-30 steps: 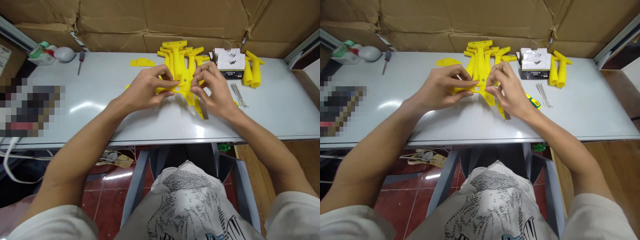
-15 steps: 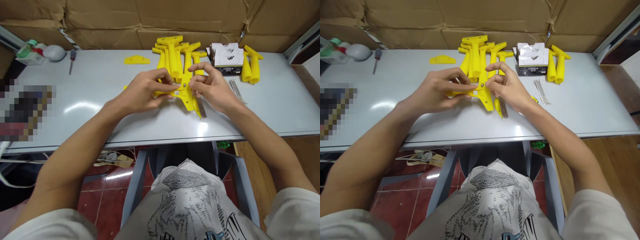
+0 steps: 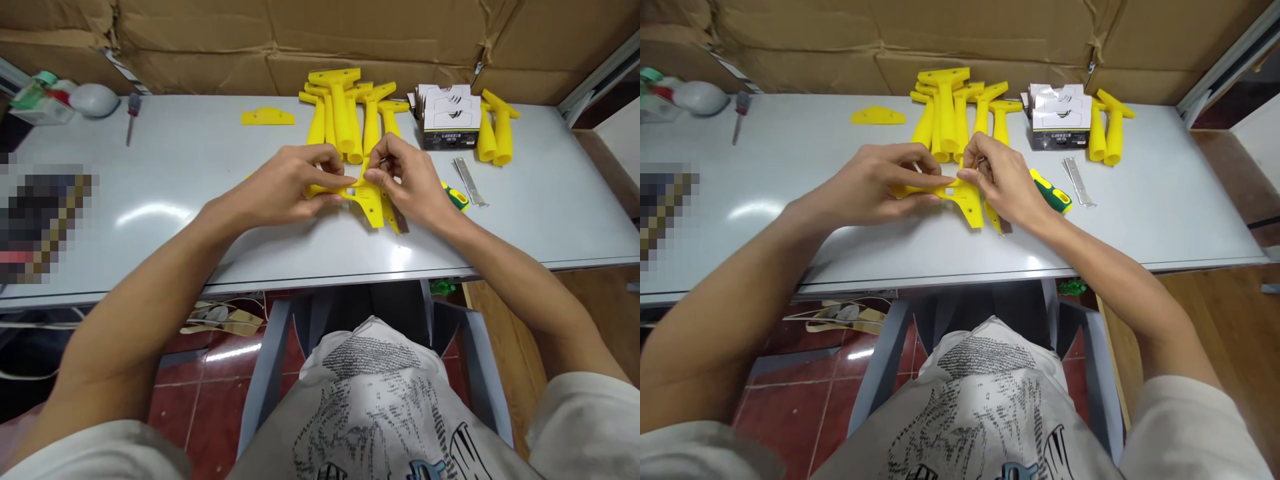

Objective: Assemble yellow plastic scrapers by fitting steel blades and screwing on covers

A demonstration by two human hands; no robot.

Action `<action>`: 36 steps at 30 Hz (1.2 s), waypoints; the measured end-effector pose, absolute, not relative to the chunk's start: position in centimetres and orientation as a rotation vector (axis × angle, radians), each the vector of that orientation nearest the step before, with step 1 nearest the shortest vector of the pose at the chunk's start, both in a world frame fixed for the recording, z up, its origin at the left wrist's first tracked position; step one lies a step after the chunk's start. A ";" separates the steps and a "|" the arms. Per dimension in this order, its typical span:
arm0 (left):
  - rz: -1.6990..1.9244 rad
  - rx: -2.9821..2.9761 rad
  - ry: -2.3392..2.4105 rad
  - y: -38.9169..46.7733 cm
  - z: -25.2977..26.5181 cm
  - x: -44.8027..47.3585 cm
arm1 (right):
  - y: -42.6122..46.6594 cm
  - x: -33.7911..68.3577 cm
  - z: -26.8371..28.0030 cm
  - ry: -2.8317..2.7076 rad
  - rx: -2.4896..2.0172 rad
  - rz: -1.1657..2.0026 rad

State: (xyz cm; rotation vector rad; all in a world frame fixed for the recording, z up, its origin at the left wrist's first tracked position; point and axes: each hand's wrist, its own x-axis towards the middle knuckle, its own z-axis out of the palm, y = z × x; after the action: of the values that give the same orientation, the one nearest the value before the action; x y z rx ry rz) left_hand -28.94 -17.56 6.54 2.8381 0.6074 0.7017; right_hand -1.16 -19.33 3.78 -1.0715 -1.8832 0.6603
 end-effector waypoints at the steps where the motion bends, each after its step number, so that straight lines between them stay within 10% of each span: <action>1: 0.704 2.843 0.600 -17.5 6.8 -29.1 | -19.2 -1.0 3.8 -1.844 -1.078 0.629; 9: 1.363 2.813 1.230 -13.0 9.6 -36.3 | -18.1 -2.2 6.1 -1.917 -1.003 1.077; 17: 1.404 2.032 1.934 -10.0 8.2 -36.1 | -14.4 -14.1 8.2 -2.658 -1.094 0.381; 29: 1.578 1.721 1.741 -8.6 6.4 -35.1 | -15.5 -9.8 12.8 -2.261 -1.173 0.714; 36: 1.438 1.702 0.828 -8.6 3.7 -33.5 | -18.3 -8.0 10.5 -2.015 -1.209 1.080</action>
State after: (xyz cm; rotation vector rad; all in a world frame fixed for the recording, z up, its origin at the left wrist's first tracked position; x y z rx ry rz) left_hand -33.50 -8.56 3.75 1.7019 0.8284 1.4384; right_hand -8.02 -18.27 10.51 -1.2090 -2.0148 1.0796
